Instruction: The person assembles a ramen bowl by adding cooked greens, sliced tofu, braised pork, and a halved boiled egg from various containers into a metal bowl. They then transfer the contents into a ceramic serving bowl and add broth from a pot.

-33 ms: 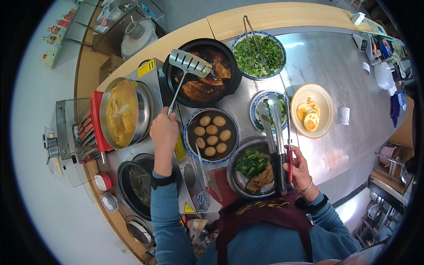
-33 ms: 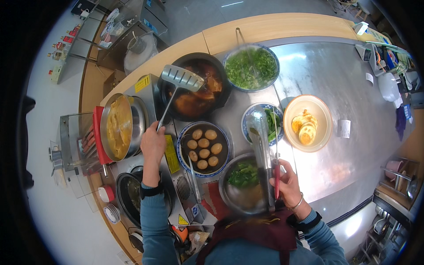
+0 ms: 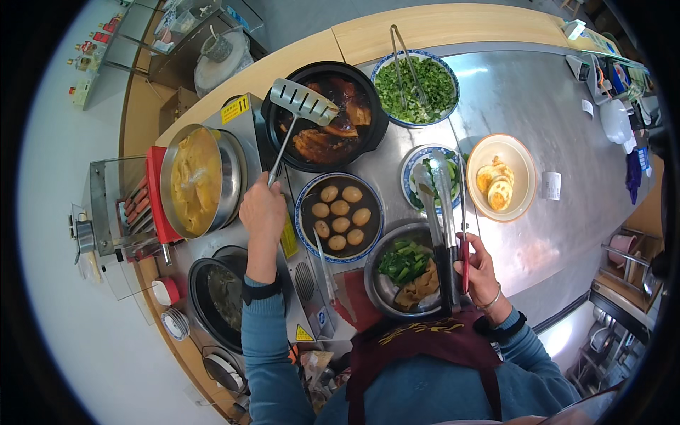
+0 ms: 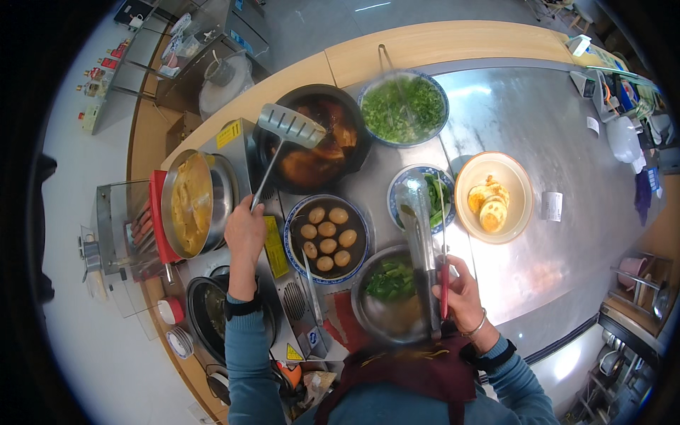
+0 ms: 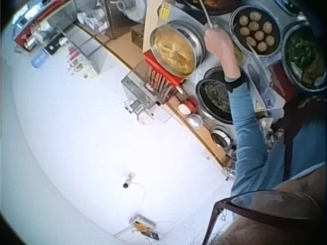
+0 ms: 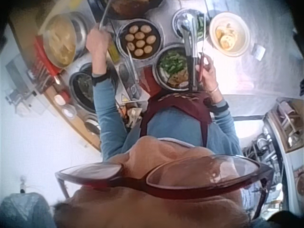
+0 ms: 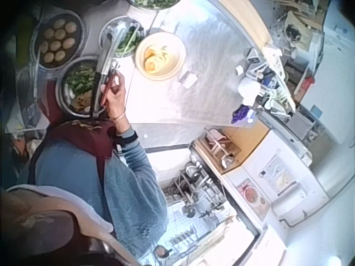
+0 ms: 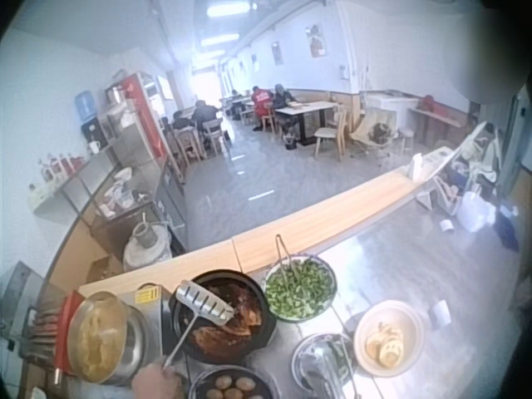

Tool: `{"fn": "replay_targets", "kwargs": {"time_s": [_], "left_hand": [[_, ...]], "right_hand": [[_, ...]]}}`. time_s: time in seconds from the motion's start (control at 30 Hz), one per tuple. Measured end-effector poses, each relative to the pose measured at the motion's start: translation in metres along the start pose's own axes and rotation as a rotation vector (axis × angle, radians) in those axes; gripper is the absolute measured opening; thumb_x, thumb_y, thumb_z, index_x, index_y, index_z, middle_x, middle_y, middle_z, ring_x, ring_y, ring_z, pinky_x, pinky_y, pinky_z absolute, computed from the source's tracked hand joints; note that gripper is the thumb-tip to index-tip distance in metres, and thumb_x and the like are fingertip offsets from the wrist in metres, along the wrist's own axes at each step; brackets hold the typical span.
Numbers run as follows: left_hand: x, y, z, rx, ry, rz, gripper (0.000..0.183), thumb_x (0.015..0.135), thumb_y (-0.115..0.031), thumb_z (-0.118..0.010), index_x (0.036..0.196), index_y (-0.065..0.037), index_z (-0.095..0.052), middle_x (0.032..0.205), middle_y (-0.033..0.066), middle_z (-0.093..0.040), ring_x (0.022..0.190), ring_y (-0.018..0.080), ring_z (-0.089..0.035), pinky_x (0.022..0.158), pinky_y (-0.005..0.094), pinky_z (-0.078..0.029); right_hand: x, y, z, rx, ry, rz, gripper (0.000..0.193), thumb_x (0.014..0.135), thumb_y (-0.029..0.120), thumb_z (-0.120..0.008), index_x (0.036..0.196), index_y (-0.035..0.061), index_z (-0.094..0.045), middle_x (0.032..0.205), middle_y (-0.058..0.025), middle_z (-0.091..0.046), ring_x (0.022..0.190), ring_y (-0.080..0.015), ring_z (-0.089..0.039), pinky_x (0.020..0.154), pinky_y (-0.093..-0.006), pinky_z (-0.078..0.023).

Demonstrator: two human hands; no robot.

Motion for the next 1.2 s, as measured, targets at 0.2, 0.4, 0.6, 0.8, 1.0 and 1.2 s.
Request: {"fn": "replay_targets", "kwargs": {"time_s": [0.2, 0.4, 0.6, 0.8, 1.0, 1.2], "left_hand": [[-0.013, 0.006, 0.018, 0.119, -0.218, -0.109, 0.035, 0.094, -0.02, -0.066, 0.127, -0.011, -0.066, 0.098, 0.0178, -0.071, 0.086, 0.0399, -0.071, 0.072, 0.0489, -0.056], [-0.002, 0.026, 0.044, 0.369, -0.263, -0.158, 0.032, 0.09, -0.021, -0.069, 0.121, -0.013, -0.068, 0.095, 0.016, -0.071, 0.076, 0.0383, -0.071, 0.063, 0.049, -0.055], [0.037, 0.033, 0.07, 0.398, -0.142, -0.427, 0.029, 0.089, -0.021, -0.069, 0.117, -0.016, -0.072, 0.09, 0.0138, -0.072, 0.083, 0.0358, -0.071, 0.071, 0.048, -0.056], [0.107, 0.04, 0.091, 0.291, 0.151, -0.457, 0.034, 0.089, -0.021, -0.071, 0.123, -0.022, -0.073, 0.111, 0.0134, -0.073, 0.101, 0.0343, -0.07, 0.086, 0.0441, -0.054], [0.134, 0.011, 0.081, 0.335, 0.185, -0.637, 0.035, 0.088, -0.018, -0.073, 0.123, -0.02, -0.073, 0.116, 0.0101, -0.073, 0.106, 0.0325, -0.068, 0.09, 0.043, -0.053], [0.151, 0.018, 0.058, 0.164, 0.262, -0.501, 0.036, 0.089, -0.017, -0.073, 0.125, -0.019, -0.073, 0.12, 0.0097, -0.072, 0.11, 0.0326, -0.068, 0.095, 0.0418, -0.052]], "right_hand": [[0.0, 0.001, -0.002, 0.002, 0.021, 0.001, 0.063, 0.089, -0.004, -0.071, 0.145, 0.0084, -0.044, 0.115, -0.0057, -0.065, 0.099, -0.0126, -0.063, 0.083, -0.0256, -0.053], [0.002, 0.002, -0.004, -0.022, 0.011, -0.024, 0.064, 0.089, -0.006, -0.07, 0.145, 0.0084, -0.044, 0.118, -0.0069, -0.065, 0.101, -0.013, -0.064, 0.085, -0.0262, -0.053], [0.003, -0.002, -0.005, 0.016, 0.038, -0.016, 0.064, 0.088, -0.006, -0.07, 0.145, 0.0081, -0.044, 0.119, -0.0065, -0.064, 0.104, -0.0136, -0.063, 0.089, -0.0264, -0.052], [0.001, -0.005, -0.004, -0.007, 0.023, -0.017, 0.065, 0.087, -0.003, -0.073, 0.144, 0.008, -0.043, 0.12, -0.0074, -0.064, 0.107, -0.0146, -0.062, 0.092, -0.0277, -0.052], [0.001, -0.01, -0.005, 0.024, -0.023, -0.005, 0.066, 0.087, -0.001, -0.075, 0.144, 0.0078, -0.043, 0.12, -0.0079, -0.065, 0.108, -0.0153, -0.063, 0.092, -0.0282, -0.052], [0.002, -0.015, -0.009, 0.025, -0.047, -0.019, 0.067, 0.088, 0.001, -0.075, 0.145, 0.0077, -0.042, 0.121, -0.0078, -0.064, 0.108, -0.0153, -0.063, 0.092, -0.0284, -0.052]]}}
Point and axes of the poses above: each hand's wrist, its own x-axis towards the middle knuckle, its own z-axis out of the back of the hand, y = z × x, the point moved 8 cm from there along x, towards the middle knuckle
